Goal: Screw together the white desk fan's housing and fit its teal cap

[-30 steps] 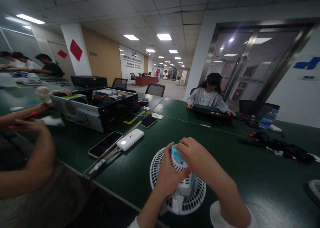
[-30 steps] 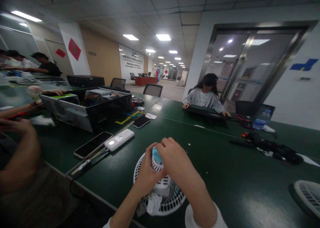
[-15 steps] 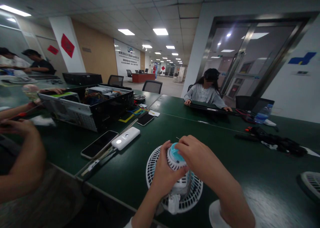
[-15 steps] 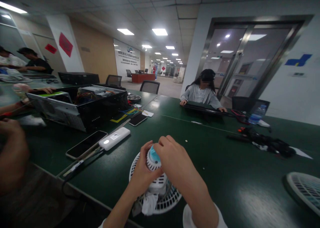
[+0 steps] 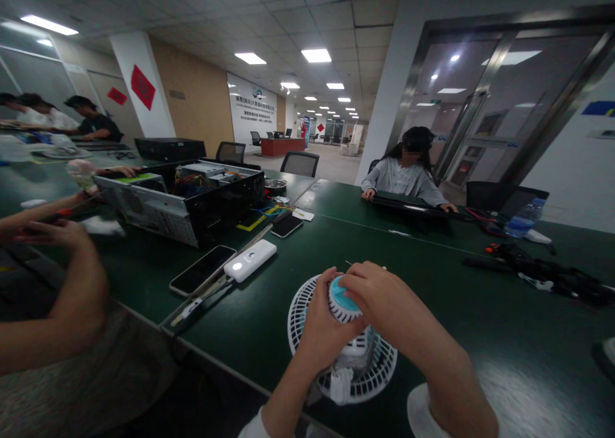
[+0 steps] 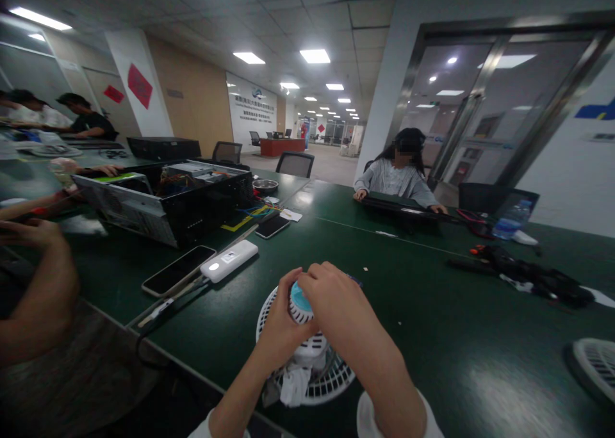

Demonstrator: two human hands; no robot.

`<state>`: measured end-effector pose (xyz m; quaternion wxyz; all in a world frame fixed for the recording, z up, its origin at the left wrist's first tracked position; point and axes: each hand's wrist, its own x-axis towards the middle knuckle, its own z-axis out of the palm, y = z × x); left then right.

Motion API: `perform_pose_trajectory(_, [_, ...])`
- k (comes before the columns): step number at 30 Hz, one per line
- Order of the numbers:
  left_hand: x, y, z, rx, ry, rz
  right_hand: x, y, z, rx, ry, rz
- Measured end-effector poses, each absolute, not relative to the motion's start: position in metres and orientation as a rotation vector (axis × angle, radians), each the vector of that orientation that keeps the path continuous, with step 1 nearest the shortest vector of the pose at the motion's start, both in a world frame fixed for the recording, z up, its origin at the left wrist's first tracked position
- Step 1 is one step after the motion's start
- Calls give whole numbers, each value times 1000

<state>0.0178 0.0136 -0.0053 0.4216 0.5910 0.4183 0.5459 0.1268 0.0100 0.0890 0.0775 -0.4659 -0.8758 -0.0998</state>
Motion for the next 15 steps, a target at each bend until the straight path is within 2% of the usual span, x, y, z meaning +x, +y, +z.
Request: perform_pose_trajectory(15, [16,12,-5,1463,1049,1345,132,16,93,-1268,-2636,-277])
